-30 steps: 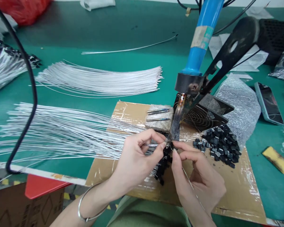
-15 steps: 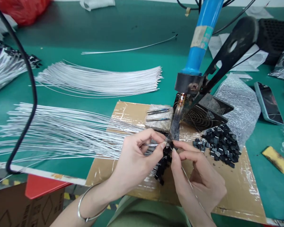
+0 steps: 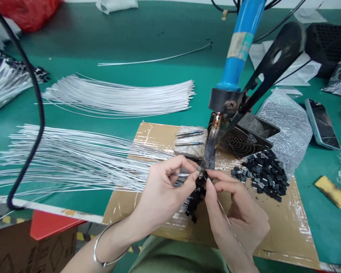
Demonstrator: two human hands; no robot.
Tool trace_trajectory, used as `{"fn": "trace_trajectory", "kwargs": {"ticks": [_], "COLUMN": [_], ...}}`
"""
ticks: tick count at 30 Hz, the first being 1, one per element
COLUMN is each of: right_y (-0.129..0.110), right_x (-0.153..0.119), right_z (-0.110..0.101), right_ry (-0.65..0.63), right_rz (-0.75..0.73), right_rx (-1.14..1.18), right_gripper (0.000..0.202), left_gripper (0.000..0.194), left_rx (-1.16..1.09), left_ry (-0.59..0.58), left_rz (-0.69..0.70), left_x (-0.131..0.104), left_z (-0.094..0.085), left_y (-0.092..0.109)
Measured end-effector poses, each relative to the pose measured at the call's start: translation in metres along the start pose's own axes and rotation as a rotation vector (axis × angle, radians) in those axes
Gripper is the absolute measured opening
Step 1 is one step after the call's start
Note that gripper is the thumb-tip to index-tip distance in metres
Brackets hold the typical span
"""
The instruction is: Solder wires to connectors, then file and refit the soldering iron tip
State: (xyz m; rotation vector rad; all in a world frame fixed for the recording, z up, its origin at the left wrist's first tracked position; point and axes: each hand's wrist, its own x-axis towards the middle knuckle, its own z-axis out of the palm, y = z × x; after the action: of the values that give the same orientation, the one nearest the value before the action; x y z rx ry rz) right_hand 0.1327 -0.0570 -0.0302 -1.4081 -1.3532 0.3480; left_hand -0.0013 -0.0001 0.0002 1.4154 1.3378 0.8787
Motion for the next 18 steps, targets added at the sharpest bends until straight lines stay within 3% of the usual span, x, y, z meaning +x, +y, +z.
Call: {"fn": "trace_trajectory", "kwargs": {"ticks": [18], "right_y": [0.0006], "right_x": [-0.0036], "right_z": [0.002], "right_ry": [0.024], "right_rz": [-0.02], "right_rx": [-0.015], "right_gripper": [0.015], "left_gripper": [0.011], "left_rx": [-0.034], "left_ry": [0.01], "left_rz": [0.013], "left_x": [-0.0011], "left_z": [0.0002], "left_y": [0.0033]}}
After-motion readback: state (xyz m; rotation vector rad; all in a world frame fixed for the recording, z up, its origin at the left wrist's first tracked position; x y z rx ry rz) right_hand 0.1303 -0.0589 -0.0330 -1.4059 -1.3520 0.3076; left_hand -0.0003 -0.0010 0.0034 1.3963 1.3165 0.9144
